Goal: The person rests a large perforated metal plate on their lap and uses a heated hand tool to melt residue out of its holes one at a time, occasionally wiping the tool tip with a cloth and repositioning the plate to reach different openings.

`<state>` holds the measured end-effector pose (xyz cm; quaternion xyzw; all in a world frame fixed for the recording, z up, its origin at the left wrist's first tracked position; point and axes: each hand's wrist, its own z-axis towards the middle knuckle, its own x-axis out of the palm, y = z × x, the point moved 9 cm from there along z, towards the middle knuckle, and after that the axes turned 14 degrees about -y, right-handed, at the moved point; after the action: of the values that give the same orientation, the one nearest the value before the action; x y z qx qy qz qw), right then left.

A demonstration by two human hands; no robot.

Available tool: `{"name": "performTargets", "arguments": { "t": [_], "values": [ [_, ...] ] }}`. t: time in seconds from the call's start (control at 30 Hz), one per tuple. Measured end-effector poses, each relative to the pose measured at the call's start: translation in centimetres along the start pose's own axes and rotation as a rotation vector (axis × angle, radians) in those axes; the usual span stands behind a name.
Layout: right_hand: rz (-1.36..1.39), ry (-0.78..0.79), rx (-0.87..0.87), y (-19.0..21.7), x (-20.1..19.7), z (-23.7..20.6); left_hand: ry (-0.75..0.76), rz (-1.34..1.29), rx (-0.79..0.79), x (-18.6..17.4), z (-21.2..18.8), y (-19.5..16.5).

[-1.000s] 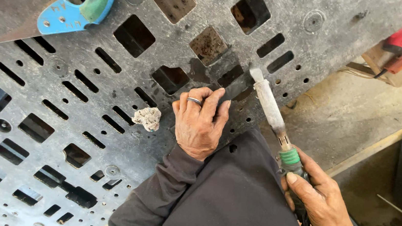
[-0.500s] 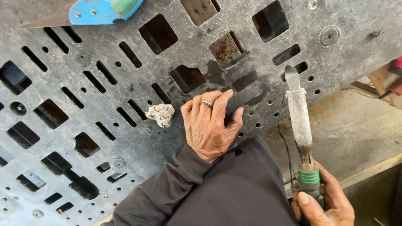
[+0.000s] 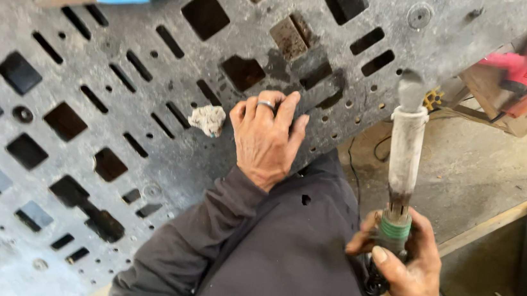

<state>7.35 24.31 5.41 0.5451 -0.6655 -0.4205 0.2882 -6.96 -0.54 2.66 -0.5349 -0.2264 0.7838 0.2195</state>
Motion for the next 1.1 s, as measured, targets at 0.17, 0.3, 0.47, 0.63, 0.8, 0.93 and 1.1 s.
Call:
{"name": "performTargets", "arguments": {
  "t": [0.17, 0.3, 0.47, 0.63, 0.8, 0.93, 1.1],
  "values": [
    [0.093, 0.088, 0.13, -2.3, -1.4, 1.9, -0.072, 0.054, 0.001, -0.3, -0.4, -0.8],
    [0.218, 0.209, 0.258, -1.8, -3.7, 5.0, -0.144, 0.146, -0.056, -0.2, -1.7, -1.5],
    [-0.291, 0.377, -0.139, 4.6, -5.7, 10.5, -0.185, 0.254, -0.161, 0.8, -3.3, -1.5],
    [-0.443, 0.612, -0.101, 6.5, -4.5, 17.3, -0.244, 0.291, -0.197, 1.6, -4.3, -1.3],
    [-0.901, 0.448, -0.168, 6.4, -5.5, 24.0, -0.268, 0.306, -0.223, 1.7, -4.1, -1.2],
    [-0.776, 0.431, -0.245, 8.2, -3.4, 26.0, -0.47, 0.29, -0.176, -2.9, -2.9, -2.7],
    [-0.819, 0.288, -0.485, 8.8, 0.9, 27.9, -0.332, 0.316, -0.426, -8.8, -2.2, 2.8]
  ]
}}
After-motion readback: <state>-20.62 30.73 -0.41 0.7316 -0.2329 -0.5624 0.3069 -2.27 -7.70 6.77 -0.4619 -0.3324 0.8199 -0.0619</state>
